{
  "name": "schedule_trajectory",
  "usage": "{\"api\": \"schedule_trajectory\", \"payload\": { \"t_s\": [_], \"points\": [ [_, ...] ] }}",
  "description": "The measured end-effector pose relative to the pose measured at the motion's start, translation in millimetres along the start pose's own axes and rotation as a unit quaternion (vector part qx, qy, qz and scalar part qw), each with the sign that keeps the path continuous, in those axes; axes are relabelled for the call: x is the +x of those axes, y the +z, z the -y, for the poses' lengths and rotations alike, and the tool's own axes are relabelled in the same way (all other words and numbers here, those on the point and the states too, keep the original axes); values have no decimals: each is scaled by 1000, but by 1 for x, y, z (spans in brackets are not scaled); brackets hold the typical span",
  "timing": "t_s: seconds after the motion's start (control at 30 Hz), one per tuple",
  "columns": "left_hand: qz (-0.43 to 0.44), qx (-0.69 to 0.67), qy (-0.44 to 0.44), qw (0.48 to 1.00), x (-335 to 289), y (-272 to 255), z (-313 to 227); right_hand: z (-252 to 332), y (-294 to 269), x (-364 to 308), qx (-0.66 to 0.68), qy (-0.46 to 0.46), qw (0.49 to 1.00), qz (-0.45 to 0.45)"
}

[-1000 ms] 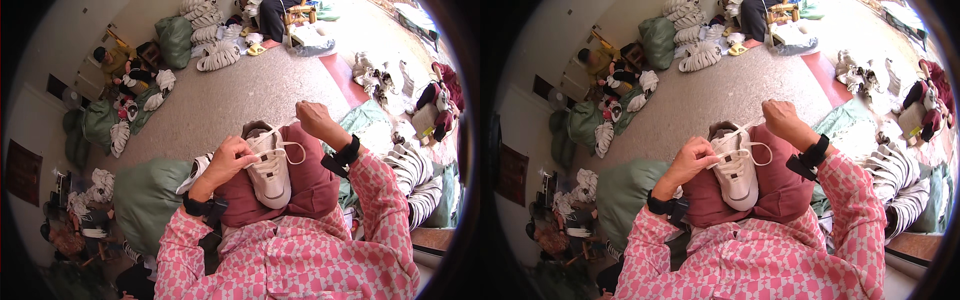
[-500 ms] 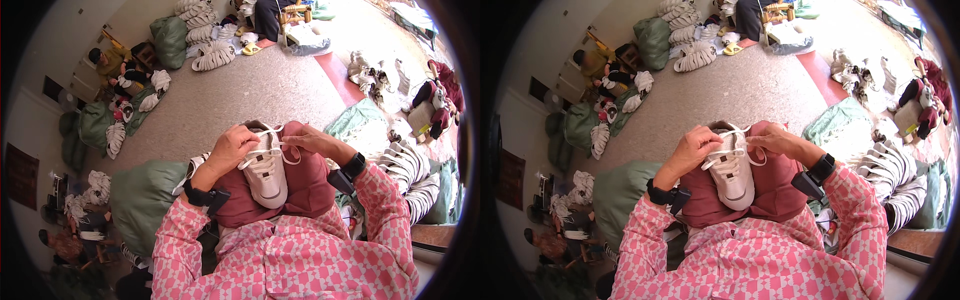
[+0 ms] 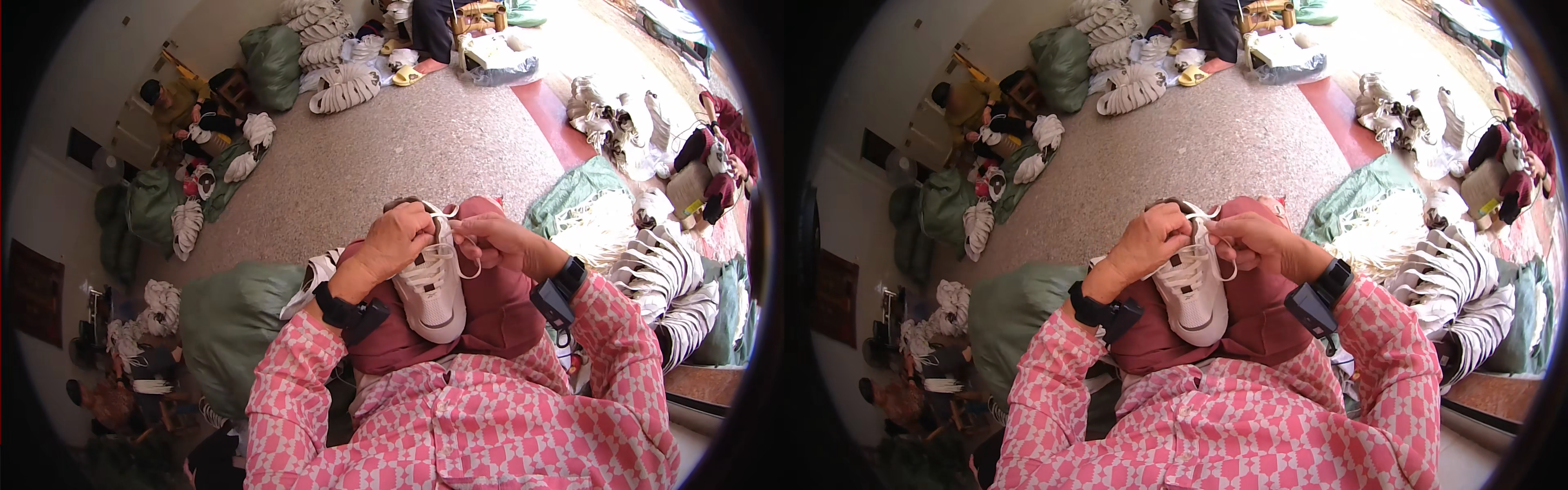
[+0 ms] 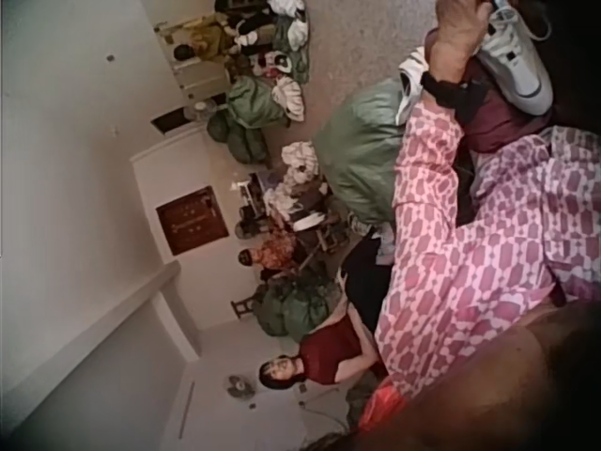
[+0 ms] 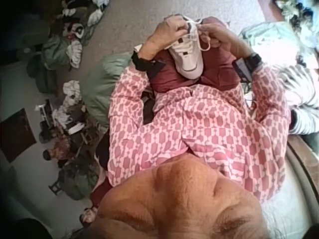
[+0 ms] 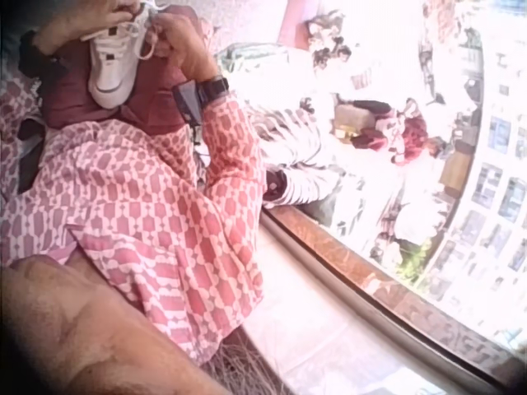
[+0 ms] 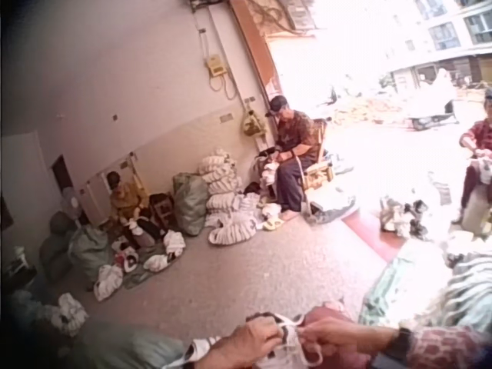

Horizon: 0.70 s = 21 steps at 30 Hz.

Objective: Lacing a white sneaker by hand.

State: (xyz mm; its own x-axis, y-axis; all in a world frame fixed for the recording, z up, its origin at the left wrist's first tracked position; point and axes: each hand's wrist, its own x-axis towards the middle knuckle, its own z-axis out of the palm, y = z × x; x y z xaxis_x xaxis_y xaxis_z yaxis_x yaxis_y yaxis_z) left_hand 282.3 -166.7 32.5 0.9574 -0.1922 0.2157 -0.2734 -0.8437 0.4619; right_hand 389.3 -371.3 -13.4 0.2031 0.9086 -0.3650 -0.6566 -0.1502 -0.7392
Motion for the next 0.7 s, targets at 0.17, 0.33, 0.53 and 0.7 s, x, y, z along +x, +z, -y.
{"api": "schedule_trajectory", "payload": {
  "t_s": [0.17, 0.33, 0.53, 0.7],
  "points": [
    [-53, 111, 57, 991, -6, -14, -12, 5, 15, -17, 114, -73, 987, 83],
    [-48, 165, -21, 985, -23, -51, -1, 7, 19, -16, -34, -121, 991, -39],
    [-97, 216, -186, 954, -65, -86, 34, 10, 24, -19, -252, -158, 946, -132],
    [-102, 215, -221, 946, -86, -73, 43, 4, 17, -15, -364, -243, 886, -150]
  ]
}}
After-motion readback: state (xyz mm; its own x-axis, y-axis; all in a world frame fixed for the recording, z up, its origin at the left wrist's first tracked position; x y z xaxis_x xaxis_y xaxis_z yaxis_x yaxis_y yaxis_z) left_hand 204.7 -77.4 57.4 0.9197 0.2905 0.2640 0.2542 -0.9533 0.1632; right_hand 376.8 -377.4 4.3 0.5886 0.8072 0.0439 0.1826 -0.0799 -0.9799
